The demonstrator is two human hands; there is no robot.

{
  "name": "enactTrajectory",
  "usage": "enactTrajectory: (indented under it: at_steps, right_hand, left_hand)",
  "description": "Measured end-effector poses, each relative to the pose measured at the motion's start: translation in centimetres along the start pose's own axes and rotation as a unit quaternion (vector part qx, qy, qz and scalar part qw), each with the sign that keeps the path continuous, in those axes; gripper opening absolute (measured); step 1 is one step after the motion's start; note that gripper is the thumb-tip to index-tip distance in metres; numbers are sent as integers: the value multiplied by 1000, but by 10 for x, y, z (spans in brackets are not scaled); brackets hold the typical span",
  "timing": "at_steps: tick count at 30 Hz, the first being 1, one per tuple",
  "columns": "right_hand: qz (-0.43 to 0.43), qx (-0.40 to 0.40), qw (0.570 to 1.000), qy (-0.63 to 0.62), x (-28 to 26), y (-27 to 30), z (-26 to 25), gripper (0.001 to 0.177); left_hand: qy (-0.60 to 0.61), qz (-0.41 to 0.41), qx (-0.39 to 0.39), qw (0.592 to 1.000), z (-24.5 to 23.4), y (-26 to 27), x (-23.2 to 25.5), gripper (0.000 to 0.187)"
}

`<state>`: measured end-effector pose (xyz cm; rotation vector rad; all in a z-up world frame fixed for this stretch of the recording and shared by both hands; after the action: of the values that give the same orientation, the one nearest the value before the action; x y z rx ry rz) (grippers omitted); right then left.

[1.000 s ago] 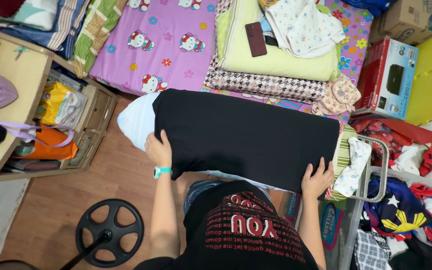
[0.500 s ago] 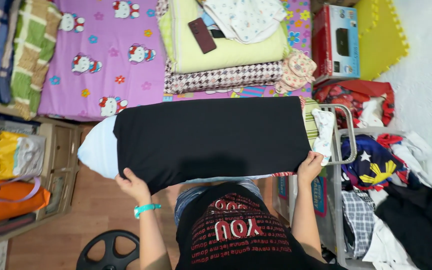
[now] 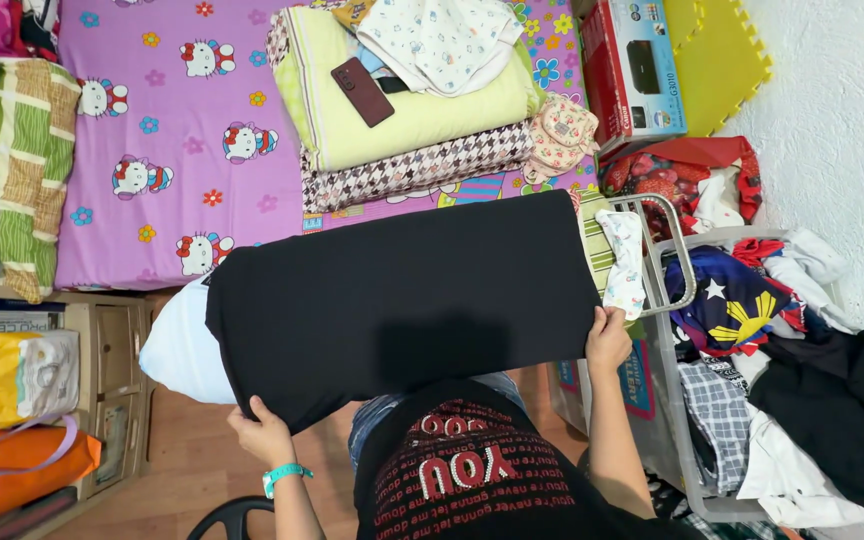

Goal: The person folds a black t-shirt on a light blue ironing board. They smooth the fabric, fold the sides inward, fold the bottom up, and then fold the shirt in half to create a compact bundle.

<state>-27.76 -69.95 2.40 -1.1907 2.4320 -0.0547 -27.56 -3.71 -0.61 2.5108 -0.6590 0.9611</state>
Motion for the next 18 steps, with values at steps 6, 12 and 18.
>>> enactTrajectory:
  at_steps: [6,12,18]
  right_hand:
    - [-214,100,963,-130,-129,-2,-16,33]
    - [-506,-203,800,-250,-304,74,56,58]
    - [-453,-100,886,-18,-237,-47,103,63]
  left_hand:
    - [-16,314,85,946,12,40,136,42]
    - [-109,567,-220,786,141,141,232,58]
    - [-196,511,-164,821,156,69,217,63]
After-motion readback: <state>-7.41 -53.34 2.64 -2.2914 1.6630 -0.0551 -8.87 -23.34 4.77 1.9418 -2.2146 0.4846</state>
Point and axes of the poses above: each hand's wrist, its own y-axis away from the middle knuckle, its own z-axis out of the palm, x = y × z, the point moved 4 cm from there along -y, towards the middle knuckle, and after that the axes turned 10 degrees about -z, right-handed, at the moved point
